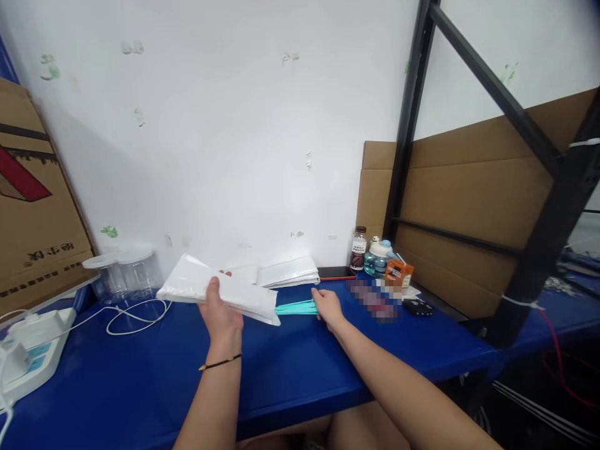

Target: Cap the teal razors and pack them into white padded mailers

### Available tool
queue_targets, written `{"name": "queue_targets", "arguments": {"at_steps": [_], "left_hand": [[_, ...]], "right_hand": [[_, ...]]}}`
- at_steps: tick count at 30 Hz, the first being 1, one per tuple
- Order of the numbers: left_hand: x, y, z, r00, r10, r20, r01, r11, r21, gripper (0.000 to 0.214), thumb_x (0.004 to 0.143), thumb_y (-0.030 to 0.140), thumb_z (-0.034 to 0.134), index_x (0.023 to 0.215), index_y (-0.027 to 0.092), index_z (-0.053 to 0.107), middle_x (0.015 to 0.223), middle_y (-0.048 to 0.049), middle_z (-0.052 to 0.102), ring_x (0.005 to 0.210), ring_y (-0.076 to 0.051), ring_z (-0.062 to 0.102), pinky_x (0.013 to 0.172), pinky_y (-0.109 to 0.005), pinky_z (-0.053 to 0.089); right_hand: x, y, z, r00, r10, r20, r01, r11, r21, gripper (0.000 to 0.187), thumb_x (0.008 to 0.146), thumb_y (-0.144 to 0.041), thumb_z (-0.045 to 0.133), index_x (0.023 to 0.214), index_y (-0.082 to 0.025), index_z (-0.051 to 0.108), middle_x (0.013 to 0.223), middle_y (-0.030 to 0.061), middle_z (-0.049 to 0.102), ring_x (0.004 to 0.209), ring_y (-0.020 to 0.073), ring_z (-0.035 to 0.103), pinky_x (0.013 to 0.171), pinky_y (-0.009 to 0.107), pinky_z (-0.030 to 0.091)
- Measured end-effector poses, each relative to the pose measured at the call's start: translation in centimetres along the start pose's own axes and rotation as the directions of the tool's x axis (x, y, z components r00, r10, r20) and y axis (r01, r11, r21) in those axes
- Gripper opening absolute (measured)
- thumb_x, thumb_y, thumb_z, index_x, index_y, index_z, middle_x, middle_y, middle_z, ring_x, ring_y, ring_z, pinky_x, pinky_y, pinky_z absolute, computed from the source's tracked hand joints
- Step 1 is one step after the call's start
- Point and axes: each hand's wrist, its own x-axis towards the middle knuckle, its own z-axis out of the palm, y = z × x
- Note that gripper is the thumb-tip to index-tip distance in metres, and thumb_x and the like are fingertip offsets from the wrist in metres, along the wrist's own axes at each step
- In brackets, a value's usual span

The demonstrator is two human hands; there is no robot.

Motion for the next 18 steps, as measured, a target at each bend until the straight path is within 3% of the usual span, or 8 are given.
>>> {"name": "queue_targets", "arguments": {"at_steps": [4, 7, 11, 15, 18], "left_hand": [[2.9, 1.5, -3.2, 0.990, -0.047, -0.133, 0.046, 0.999, -0.011, 0.034, 0.076, 0.035, 0.051, 0.106, 0.020, 0.050, 0.090, 0.0006, 0.059, 0.085, -0.014, 0.061, 0.086, -0.032, 0.049], [4.2, 1.6, -5.4, 0.968, -0.180, -0.173, 0.174, 0.983, -0.053, 0.038, 0.079, 0.040, 0.039, 0.104, 0.015, 0.053, 0.085, -0.0035, 0.063, 0.085, -0.019, 0.062, 0.084, -0.037, 0.050], [4.6, 0.0, -7.7, 0.920, -0.383, -0.086, 0.373, 0.921, -0.115, 0.044, 0.077, 0.034, 0.035, 0.107, 0.010, 0.057, 0.087, -0.0095, 0.067, 0.090, -0.025, 0.062, 0.086, -0.042, 0.048], [5.1, -1.3, -8.9, 0.896, -0.441, -0.042, 0.438, 0.896, -0.075, 0.044, 0.076, 0.025, 0.040, 0.117, 0.014, 0.054, 0.086, -0.0085, 0.069, 0.094, -0.025, 0.063, 0.087, -0.042, 0.048], [5.8, -0.8, -9.4, 0.871, -0.490, -0.046, 0.490, 0.872, 0.007, 0.048, 0.075, 0.019, 0.043, 0.123, 0.016, 0.048, 0.088, -0.0083, 0.069, 0.094, -0.025, 0.063, 0.085, -0.043, 0.049]], "right_hand": [[1.0, 0.7, -1.4, 0.991, -0.126, -0.047, 0.111, 0.965, -0.237, 0.040, 0.083, -0.042, 0.045, 0.049, -0.021, 0.043, 0.040, -0.0019, 0.043, 0.044, 0.0155, 0.051, 0.049, 0.024, 0.033], [0.8, 0.9, -0.8, 0.983, -0.181, -0.040, 0.155, 0.922, -0.355, 0.038, 0.084, -0.042, 0.046, 0.052, -0.020, 0.048, 0.051, 0.0022, 0.053, 0.060, 0.0184, 0.056, 0.055, 0.024, 0.032], [-0.2, 0.8, 0.6, 0.974, -0.225, 0.025, 0.203, 0.818, -0.538, 0.038, 0.088, -0.044, 0.041, 0.063, -0.020, 0.056, 0.065, 0.0048, 0.061, 0.065, 0.0187, 0.056, 0.057, 0.025, 0.031], [-1.0, 0.5, 1.0, 0.937, -0.321, 0.138, 0.321, 0.641, -0.697, 0.038, 0.092, -0.038, 0.032, 0.076, -0.019, 0.061, 0.082, 0.0072, 0.063, 0.076, 0.0184, 0.056, 0.062, 0.026, 0.034], [-1.1, 0.4, 1.0, 0.918, -0.352, 0.180, 0.365, 0.580, -0.728, 0.034, 0.092, -0.035, 0.036, 0.079, -0.017, 0.063, 0.088, 0.0086, 0.062, 0.088, 0.0203, 0.054, 0.073, 0.027, 0.036]]}}
